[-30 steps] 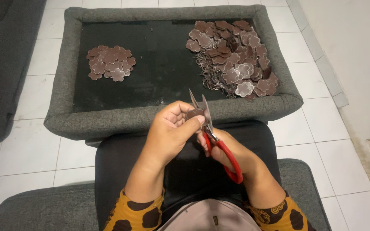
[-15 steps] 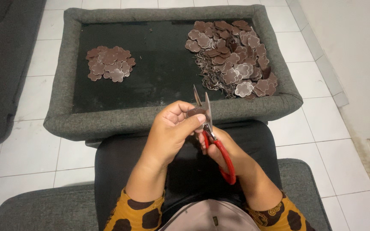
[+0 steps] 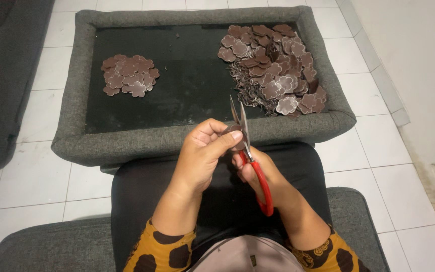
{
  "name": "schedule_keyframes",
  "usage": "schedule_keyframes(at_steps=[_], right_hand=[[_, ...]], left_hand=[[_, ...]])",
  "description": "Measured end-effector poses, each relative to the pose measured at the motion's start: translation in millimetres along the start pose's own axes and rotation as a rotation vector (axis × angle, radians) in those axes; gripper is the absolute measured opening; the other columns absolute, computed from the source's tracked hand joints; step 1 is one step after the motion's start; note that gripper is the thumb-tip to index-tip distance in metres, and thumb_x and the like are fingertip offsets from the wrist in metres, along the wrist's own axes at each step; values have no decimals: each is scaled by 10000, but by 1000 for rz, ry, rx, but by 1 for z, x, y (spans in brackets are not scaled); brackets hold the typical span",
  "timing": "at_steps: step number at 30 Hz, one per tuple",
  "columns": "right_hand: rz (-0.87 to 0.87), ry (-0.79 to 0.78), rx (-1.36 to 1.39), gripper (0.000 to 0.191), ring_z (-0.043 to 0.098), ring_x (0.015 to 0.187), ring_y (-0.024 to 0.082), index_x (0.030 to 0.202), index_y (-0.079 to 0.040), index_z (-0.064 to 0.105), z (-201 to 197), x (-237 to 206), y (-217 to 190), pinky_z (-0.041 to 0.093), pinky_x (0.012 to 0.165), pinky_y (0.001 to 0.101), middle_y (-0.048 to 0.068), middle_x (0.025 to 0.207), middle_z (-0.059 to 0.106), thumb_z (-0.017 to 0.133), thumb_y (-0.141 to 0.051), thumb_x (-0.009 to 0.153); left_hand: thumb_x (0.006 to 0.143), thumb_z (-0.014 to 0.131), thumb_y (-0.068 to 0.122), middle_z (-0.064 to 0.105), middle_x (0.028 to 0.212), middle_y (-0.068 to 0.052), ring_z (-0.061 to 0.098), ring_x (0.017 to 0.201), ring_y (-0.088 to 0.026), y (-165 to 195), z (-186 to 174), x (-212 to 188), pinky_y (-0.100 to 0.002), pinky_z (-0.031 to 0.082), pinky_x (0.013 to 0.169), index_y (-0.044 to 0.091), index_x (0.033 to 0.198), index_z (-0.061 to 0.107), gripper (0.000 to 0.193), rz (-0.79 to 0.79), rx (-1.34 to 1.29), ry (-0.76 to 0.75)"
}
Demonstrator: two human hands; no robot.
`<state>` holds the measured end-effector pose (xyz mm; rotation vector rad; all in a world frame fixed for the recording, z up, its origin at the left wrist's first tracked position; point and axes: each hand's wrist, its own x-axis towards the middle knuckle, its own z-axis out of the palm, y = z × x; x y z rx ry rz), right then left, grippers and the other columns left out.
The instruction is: The person sits at a low table and uses red-handled scissors to trim excess material from the edges of small flower-shaped fabric pieces, one at a time. Trimmed pieces are placed in a pile on the left side of the table while untrimmed pieces remain in a larger pile on the right.
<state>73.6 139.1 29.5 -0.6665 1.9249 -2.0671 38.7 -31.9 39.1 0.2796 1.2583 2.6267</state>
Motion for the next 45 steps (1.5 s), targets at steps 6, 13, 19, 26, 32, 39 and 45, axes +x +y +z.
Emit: schedule_keyframes(at_steps=[6, 13, 19, 26, 32, 39, 45], right_hand=[[37, 15, -17, 638, 418, 711, 64, 997, -85, 521, -4, 1, 7, 362, 602, 229, -37, 829, 451, 586, -717, 930], [129, 12, 62, 549, 379, 683, 56, 984, -88, 519, -10, 1, 14, 318, 573, 226, -44, 816, 440, 626, -624, 939], [146, -9, 11, 426, 363, 665, 46, 972, -95, 525, -16, 3, 16, 313, 566, 221, -64, 764, 420, 589, -515, 998], [214, 27, 120, 339, 348, 621, 41, 983, -88, 553, -16, 5, 26, 291, 533, 217, -68, 738, 412, 544, -424, 1025], [145, 98, -40, 301, 419, 676, 61, 1025, -96, 559, -24, 13, 36, 362, 592, 231, -55, 781, 463, 529, -394, 1042], [119, 35, 123, 501, 531, 772, 114, 1058, -76, 571, -22, 8, 35, 434, 726, 267, 8, 867, 553, 476, -567, 1024], [115, -4, 60, 568, 539, 756, 120, 1059, -81, 578, -21, 8, 29, 436, 725, 265, 32, 818, 568, 472, -637, 1012]], left_hand=[[950, 723, 73, 720, 876, -46, 629, 766, -80, -4, -6, 2, -223, 484, 684, 56, 944, 657, 69, 23, 74, 39], [932, 740, 105, 730, 877, -19, 601, 744, -50, -7, -13, 5, -207, 428, 647, 81, 962, 674, 76, 18, 124, 71], [929, 726, 108, 729, 874, -16, 663, 779, -68, -4, -19, 9, -204, 458, 650, 72, 979, 664, 88, -42, 142, 83], [923, 709, 105, 732, 889, -31, 688, 787, -75, 2, -20, 11, -186, 480, 637, 69, 992, 660, 91, -105, 144, 127], [909, 699, 68, 724, 902, -36, 695, 797, -80, 2, -21, 13, -198, 516, 658, 58, 999, 648, 104, -92, 132, 130], [920, 670, 31, 701, 890, -23, 634, 776, -61, 3, -22, 10, -195, 513, 693, 10, 1062, 689, 145, -37, 108, 102], [930, 659, 4, 701, 900, -34, 588, 756, -59, 6, -19, 8, -199, 469, 669, -13, 1070, 692, 144, 24, 126, 58]])
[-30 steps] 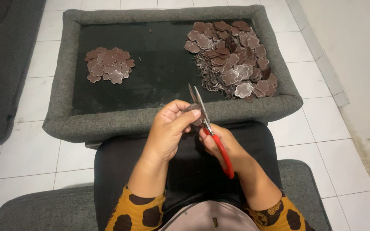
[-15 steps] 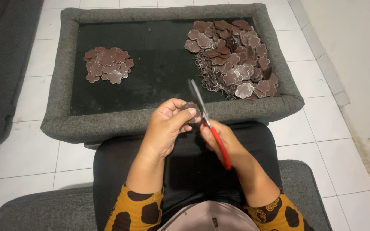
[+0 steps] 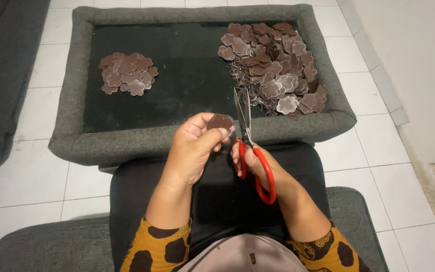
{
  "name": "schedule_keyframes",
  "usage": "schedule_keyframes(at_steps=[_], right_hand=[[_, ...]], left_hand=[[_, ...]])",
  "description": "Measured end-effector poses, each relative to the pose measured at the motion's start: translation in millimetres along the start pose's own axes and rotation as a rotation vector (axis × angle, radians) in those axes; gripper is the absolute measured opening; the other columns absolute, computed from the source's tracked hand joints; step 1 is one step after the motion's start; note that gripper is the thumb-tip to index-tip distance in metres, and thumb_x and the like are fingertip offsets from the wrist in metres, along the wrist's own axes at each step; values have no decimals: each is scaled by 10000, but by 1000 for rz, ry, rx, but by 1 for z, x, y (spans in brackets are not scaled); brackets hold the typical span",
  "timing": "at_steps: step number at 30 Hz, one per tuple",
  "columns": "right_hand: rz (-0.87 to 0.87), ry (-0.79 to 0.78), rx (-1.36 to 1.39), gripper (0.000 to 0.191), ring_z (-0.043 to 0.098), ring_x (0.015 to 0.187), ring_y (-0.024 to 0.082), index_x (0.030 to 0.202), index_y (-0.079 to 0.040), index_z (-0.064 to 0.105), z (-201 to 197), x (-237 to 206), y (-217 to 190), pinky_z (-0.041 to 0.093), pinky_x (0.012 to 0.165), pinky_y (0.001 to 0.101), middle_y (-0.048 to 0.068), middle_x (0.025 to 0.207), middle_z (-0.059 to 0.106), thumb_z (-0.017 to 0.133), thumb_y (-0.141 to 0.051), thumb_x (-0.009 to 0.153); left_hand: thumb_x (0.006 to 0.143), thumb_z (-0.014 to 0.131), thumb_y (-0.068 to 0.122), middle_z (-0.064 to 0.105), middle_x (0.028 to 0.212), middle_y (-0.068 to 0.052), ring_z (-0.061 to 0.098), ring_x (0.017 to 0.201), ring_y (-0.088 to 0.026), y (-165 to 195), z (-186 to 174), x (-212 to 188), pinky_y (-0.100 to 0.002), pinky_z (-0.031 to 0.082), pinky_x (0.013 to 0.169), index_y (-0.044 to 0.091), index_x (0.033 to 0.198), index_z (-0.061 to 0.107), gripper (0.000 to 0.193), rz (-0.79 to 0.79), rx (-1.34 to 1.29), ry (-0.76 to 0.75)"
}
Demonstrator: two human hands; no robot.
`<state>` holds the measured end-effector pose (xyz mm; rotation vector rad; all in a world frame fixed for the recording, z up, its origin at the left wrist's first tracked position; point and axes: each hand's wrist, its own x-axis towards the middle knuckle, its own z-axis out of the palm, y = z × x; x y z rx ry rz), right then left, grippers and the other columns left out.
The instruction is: The person sits at a low table and uses red-handled scissors to trim excess material from the edges of small flower-shaped fabric pieces, one at a time. Trimmed pieces are placed in a pile on the left side of the table while untrimmed pieces remain in a larger pile on the right.
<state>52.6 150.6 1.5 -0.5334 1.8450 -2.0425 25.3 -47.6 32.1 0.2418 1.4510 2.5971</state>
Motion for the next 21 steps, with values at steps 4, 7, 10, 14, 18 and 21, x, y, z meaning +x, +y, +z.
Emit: schedule_keyframes(at_steps=[4, 7, 10, 14, 18, 21], right_hand=[[7, -27, 31, 578, 532, 775, 126, 1067, -76, 570, 3, -2, -5, 434, 730, 269, 35, 841, 559, 523, -647, 991], [16, -36, 40, 593, 527, 784, 126, 1067, -75, 570, 6, -3, -9, 440, 733, 270, 31, 870, 552, 540, -660, 976], [9, -48, 42, 598, 519, 783, 126, 1068, -70, 572, 7, -4, -12, 441, 731, 272, 30, 873, 542, 553, -661, 976], [6, -76, 53, 612, 510, 813, 125, 1101, -56, 571, 9, -8, -15, 431, 745, 274, 27, 894, 536, 576, -654, 972], [11, -105, 49, 620, 509, 808, 119, 1113, -54, 577, 10, -9, -16, 436, 741, 273, 18, 895, 543, 572, -656, 967], [17, -102, 55, 618, 501, 822, 119, 1116, -51, 577, 13, -11, -17, 435, 757, 272, 19, 907, 538, 566, -654, 980]], left_hand=[[936, 648, -17, 701, 917, -54, 573, 755, -65, 4, 4, -2, -198, 429, 643, -15, 1099, 692, 169, -10, 4, -2], [917, 626, -32, 720, 995, -51, 617, 832, -66, 7, 8, -3, -203, 490, 735, -9, 1100, 673, 191, -7, -20, -5], [920, 624, -22, 720, 1009, -59, 653, 889, -82, 9, 11, -4, -222, 527, 805, -21, 1114, 664, 198, 15, -9, -9], [946, 627, 34, 710, 984, -32, 638, 865, -74, 9, 14, -6, -223, 508, 743, -6, 1158, 677, 222, 24, 89, 62], [961, 625, 54, 695, 991, -7, 632, 875, -67, 9, 12, -9, -228, 517, 747, 12, 1188, 674, 237, 74, 152, 60], [966, 649, 29, 684, 988, -15, 633, 879, -78, 8, 12, -11, -239, 526, 771, -4, 1183, 662, 220, 105, 96, 35]])
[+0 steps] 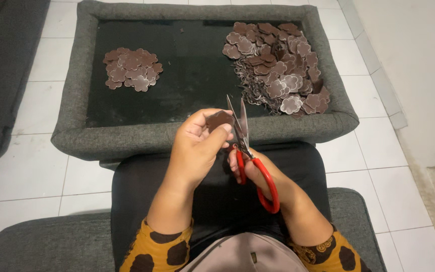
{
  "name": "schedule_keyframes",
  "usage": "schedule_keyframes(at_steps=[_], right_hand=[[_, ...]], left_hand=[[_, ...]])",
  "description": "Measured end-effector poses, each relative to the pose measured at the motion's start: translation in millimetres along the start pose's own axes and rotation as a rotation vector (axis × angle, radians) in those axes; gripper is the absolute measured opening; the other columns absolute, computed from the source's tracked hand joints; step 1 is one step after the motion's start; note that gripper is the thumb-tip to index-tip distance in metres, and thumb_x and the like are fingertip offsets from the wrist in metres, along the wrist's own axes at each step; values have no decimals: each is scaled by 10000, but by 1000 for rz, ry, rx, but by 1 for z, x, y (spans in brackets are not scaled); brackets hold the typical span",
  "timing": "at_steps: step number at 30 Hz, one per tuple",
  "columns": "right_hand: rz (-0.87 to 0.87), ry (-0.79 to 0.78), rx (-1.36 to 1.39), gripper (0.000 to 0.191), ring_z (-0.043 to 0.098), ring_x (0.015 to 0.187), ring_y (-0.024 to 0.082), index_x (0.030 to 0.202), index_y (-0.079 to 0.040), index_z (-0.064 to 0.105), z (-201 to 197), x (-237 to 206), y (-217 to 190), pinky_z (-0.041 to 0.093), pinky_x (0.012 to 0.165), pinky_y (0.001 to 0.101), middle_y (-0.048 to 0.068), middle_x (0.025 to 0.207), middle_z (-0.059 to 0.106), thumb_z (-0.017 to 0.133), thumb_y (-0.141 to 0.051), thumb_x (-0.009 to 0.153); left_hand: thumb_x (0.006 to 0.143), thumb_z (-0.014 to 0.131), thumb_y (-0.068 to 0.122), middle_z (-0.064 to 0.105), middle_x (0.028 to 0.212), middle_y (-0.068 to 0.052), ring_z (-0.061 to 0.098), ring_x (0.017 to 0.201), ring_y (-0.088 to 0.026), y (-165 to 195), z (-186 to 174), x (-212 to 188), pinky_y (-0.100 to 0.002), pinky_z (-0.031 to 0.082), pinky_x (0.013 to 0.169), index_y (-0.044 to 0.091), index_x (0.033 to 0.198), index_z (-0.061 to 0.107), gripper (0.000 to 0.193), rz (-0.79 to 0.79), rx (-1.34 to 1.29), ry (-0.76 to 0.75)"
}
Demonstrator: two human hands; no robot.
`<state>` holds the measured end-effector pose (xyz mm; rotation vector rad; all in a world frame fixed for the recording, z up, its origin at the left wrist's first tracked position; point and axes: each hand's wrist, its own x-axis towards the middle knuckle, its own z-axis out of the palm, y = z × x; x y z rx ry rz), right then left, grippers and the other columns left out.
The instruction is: The person sits at a low table and uses red-handled scissors to trim excess material from the edges of small flower-shaped fabric pieces, one at a time. Trimmed pieces are placed in a pile on the left side of the table while untrimmed pieces remain in a larger pile on the right.
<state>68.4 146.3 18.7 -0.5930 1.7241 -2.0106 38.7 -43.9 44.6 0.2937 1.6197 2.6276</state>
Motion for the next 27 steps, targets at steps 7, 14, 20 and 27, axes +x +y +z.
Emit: schedule_keyframes(at_steps=[7, 14, 20, 27], right_hand=[[-27, -16, -29, 613, 478, 851, 114, 1131, -55, 559, 6, -4, -4, 425, 772, 264, 11, 948, 509, 571, -650, 983], [-51, 29, -142, 601, 468, 816, 96, 1082, -72, 546, 8, -3, -9, 419, 732, 253, -5, 899, 503, 558, -665, 982], [-95, 22, -150, 549, 417, 761, 68, 1076, -72, 536, 6, 1, -7, 365, 660, 234, -33, 844, 458, 590, -612, 997], [-132, 60, -219, 460, 434, 764, 66, 1066, -79, 531, 5, 2, -4, 384, 662, 234, -34, 861, 466, 560, -535, 1024]], left_hand=[[946, 680, -46, 704, 973, -75, 647, 836, -97, -3, 3, -2, -256, 550, 779, -24, 1092, 596, 170, 21, -137, 30], [939, 664, -58, 722, 965, -91, 688, 834, -111, -3, 7, -3, -259, 575, 770, -21, 1074, 590, 158, 47, -136, 47], [944, 666, -60, 721, 945, -94, 685, 804, -106, -4, 9, -3, -253, 573, 733, -26, 1080, 589, 159, 48, -113, 77], [935, 687, -34, 720, 930, -85, 674, 769, -106, -9, 10, -3, -256, 568, 706, -13, 1062, 592, 160, 39, -143, 87]])
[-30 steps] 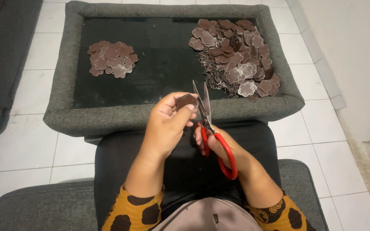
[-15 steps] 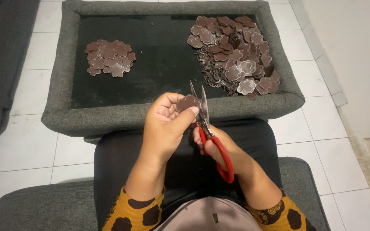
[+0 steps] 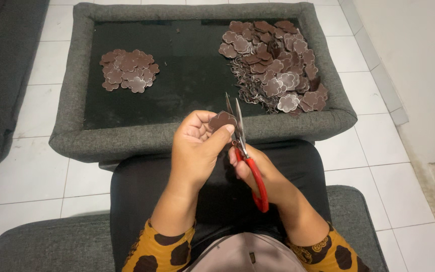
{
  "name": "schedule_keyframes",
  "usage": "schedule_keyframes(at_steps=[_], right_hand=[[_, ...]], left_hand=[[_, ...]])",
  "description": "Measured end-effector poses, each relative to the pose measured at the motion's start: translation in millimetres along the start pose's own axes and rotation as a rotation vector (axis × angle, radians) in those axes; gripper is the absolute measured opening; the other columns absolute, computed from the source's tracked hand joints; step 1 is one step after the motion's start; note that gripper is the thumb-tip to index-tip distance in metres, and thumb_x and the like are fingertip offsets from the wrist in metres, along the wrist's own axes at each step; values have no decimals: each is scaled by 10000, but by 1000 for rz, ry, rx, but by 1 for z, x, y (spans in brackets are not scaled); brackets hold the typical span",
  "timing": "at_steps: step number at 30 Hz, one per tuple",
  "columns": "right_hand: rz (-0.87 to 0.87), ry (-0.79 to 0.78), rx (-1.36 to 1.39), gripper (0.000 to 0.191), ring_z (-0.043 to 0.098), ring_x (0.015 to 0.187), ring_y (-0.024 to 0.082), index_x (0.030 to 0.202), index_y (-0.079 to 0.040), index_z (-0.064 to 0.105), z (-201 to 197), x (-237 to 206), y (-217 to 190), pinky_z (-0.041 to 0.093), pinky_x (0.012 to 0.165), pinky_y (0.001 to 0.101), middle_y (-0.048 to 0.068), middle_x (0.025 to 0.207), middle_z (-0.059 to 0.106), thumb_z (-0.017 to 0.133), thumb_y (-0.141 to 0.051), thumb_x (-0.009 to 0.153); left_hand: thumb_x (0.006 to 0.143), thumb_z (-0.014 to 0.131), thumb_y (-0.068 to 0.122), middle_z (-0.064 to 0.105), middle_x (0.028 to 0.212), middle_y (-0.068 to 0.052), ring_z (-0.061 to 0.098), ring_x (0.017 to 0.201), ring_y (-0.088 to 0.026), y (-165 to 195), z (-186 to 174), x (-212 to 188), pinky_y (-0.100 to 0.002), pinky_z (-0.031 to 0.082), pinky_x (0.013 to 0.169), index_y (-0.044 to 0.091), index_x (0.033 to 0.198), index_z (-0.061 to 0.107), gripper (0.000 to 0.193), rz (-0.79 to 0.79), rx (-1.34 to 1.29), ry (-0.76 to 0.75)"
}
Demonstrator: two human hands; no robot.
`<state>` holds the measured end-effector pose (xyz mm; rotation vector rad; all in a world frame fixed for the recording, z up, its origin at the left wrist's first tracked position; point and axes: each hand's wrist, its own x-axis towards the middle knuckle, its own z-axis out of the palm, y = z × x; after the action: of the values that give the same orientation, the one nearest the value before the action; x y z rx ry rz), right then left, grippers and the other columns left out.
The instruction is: The person sits at a low table and uses red-handled scissors to trim excess material from the edges of small flower-shaped fabric pieces, one at a time. Trimmed pieces are placed in a pile on the left side of the table while untrimmed pieces remain in a larger pile on the right.
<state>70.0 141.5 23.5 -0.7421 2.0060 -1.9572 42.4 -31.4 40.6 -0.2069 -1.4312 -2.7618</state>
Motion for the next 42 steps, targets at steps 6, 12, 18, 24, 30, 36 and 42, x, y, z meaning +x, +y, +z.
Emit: schedule_keyframes(at_steps=[6, 12, 18, 24, 30, 36, 42], right_hand=[[81, 73, -2, 373, 469, 723, 81, 1011, -75, 532, 6, 3, 5, 427, 648, 244, -18, 818, 476, 500, -445, 1049], [54, 86, 105, 357, 448, 693, 83, 978, -78, 520, 12, 7, 15, 407, 618, 243, -18, 813, 460, 474, -419, 1075], [81, 63, 204, 378, 438, 666, 80, 965, -83, 510, 10, 11, 20, 387, 581, 237, -21, 797, 463, 495, -446, 1066], [114, 67, 215, 398, 411, 649, 75, 965, -72, 530, 4, 11, 18, 370, 560, 238, -28, 773, 455, 531, -460, 1049], [172, 54, 205, 344, 401, 637, 61, 981, -82, 539, -1, 13, 19, 366, 553, 231, -44, 760, 443, 525, -418, 1053], [159, 51, 140, 341, 442, 676, 68, 997, -90, 540, -1, 18, 18, 407, 595, 231, -47, 795, 468, 532, -427, 1043], [69, -3, 32, 372, 468, 718, 78, 1014, -92, 537, -6, 24, 9, 416, 644, 238, -30, 812, 484, 530, -463, 1046]], left_hand=[[930, 711, -24, 715, 948, -65, 667, 816, -91, -4, -1, 4, -239, 563, 764, -9, 1066, 605, 173, 27, 37, 23], [911, 716, -25, 713, 943, -54, 659, 809, -86, -6, -4, 7, -237, 556, 754, 1, 1062, 608, 188, 26, 54, 62], [907, 721, -25, 719, 949, -56, 655, 804, -88, -8, -10, 11, -238, 550, 757, 3, 1052, 618, 180, 19, 54, 73], [899, 718, -27, 727, 949, -62, 664, 803, -90, -6, -15, 17, -247, 560, 757, 3, 1027, 623, 162, -8, 49, 81], [901, 714, -29, 721, 942, -60, 656, 806, -91, -4, -16, 21, -244, 551, 761, 3, 1018, 632, 146, -11, 38, 70], [921, 703, -9, 715, 948, -42, 646, 831, -84, -1, -16, 24, -237, 536, 778, 3, 1023, 658, 113, -26, 39, 101], [902, 716, -26, 720, 958, -41, 642, 840, -80, 0, -15, 27, -237, 532, 779, -5, 1015, 660, 128, -11, 59, 85]])
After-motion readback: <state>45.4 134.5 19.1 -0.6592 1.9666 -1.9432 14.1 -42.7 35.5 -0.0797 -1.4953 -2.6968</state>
